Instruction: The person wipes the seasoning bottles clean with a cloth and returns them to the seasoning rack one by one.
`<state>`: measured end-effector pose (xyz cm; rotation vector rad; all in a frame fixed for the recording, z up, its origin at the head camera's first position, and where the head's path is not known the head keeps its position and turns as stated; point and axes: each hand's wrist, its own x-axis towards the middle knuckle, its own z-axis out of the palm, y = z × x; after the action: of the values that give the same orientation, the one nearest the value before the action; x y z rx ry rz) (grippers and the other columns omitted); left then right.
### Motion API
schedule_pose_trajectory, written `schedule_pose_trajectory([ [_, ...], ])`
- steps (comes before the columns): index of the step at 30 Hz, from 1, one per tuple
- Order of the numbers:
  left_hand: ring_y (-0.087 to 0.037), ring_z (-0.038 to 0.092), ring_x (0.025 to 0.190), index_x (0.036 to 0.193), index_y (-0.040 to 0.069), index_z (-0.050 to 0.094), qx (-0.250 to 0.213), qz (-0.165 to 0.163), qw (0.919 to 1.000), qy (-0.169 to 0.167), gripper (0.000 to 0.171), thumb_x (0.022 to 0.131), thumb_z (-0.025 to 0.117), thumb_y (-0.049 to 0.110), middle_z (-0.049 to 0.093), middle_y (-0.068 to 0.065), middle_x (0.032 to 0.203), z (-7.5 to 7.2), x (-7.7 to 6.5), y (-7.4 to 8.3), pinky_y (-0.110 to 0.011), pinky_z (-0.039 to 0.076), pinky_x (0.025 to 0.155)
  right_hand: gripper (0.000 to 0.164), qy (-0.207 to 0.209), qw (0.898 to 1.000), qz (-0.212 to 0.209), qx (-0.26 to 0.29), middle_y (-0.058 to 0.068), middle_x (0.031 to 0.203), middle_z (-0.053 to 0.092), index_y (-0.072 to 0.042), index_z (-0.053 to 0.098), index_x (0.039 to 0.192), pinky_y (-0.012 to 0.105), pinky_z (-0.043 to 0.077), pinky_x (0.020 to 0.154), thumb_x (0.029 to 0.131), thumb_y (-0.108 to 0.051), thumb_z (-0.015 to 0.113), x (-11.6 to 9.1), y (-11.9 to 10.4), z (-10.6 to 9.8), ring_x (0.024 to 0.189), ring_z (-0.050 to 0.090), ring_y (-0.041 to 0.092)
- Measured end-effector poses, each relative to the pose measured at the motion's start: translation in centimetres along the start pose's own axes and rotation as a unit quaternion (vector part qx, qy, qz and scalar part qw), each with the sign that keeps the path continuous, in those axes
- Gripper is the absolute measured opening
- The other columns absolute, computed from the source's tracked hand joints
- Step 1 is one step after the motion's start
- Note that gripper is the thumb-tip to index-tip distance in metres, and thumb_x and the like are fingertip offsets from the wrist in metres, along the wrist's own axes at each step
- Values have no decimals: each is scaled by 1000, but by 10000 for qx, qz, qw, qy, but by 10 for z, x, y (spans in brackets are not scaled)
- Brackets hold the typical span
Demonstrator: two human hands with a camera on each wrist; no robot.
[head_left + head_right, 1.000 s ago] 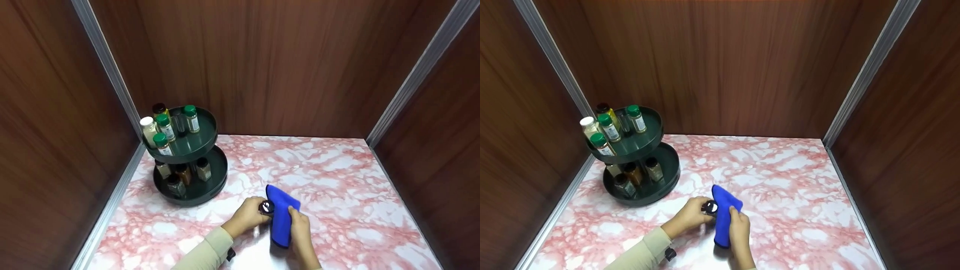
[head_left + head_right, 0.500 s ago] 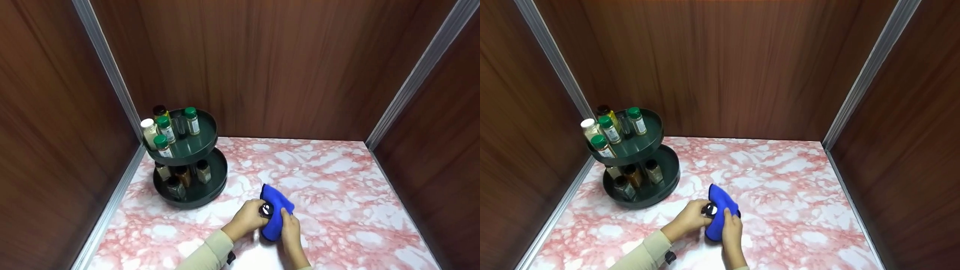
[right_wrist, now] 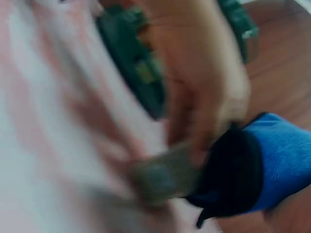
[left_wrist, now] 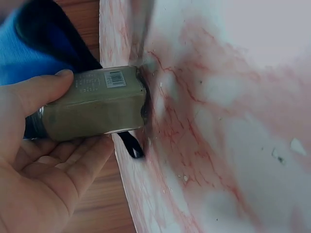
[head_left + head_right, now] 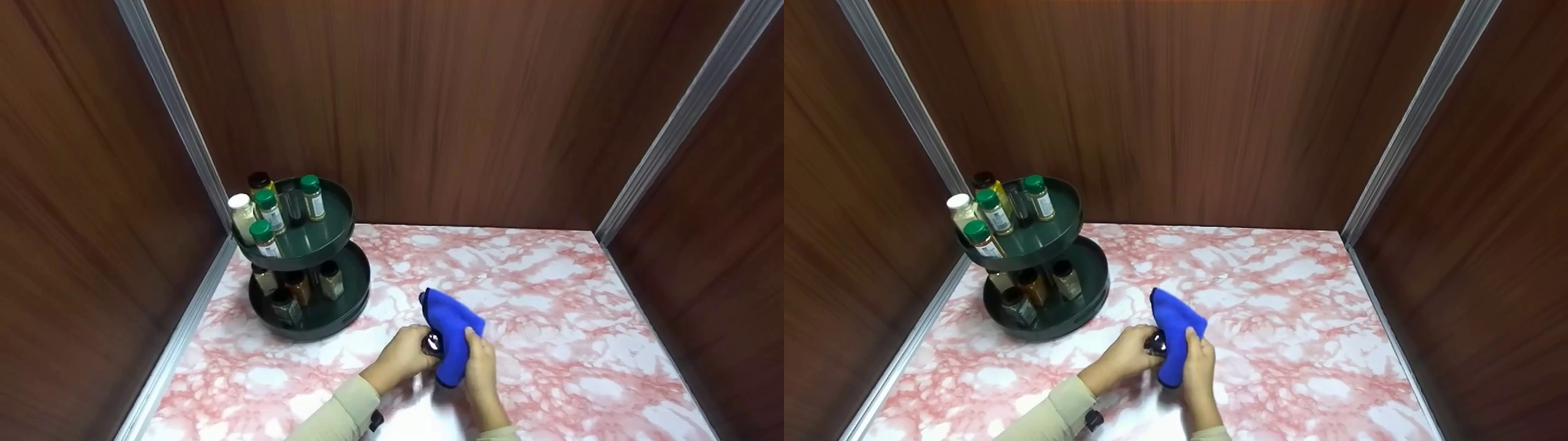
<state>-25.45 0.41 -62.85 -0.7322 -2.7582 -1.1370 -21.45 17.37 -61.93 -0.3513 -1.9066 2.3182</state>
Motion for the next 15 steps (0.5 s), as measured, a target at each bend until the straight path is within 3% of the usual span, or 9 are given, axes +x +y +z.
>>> schedule_pose_trajectory([
  [5,-7,63,82,98,12,73,-2,-102,9999,-56,33,71,87,23,73,-2,93,3,-2,1,-25,54,76,44,214,9962,328,-774,8,91,76,5,72,105,25,55,74,108,-32,48,0,26,-4,79,68,11],
  [10,-10,64,82,96,14,74,-87,-119,9999,-28,29,71,87,19,73,0,91,2,-1,0,-26,53,77,45,207,9869,329,-1569,5,76,71,-1,71,84,27,52,69,105,-36,51,-13,16,-8,72,63,14],
  [13,-13,66,85,98,14,74,-171,-148,9997,10,30,71,87,18,74,-1,94,2,-1,-2,-27,53,79,45,268,9892,395,-1387,3,66,67,-4,67,73,28,52,61,103,-33,53,-18,9,-11,63,62,15],
  [15,-13,67,87,100,14,75,-258,-213,9994,39,32,71,88,19,75,-3,95,3,-1,-2,-27,53,80,43,362,9939,437,-946,4,68,69,-2,69,76,29,54,62,104,-30,52,-22,8,-12,63,64,15],
])
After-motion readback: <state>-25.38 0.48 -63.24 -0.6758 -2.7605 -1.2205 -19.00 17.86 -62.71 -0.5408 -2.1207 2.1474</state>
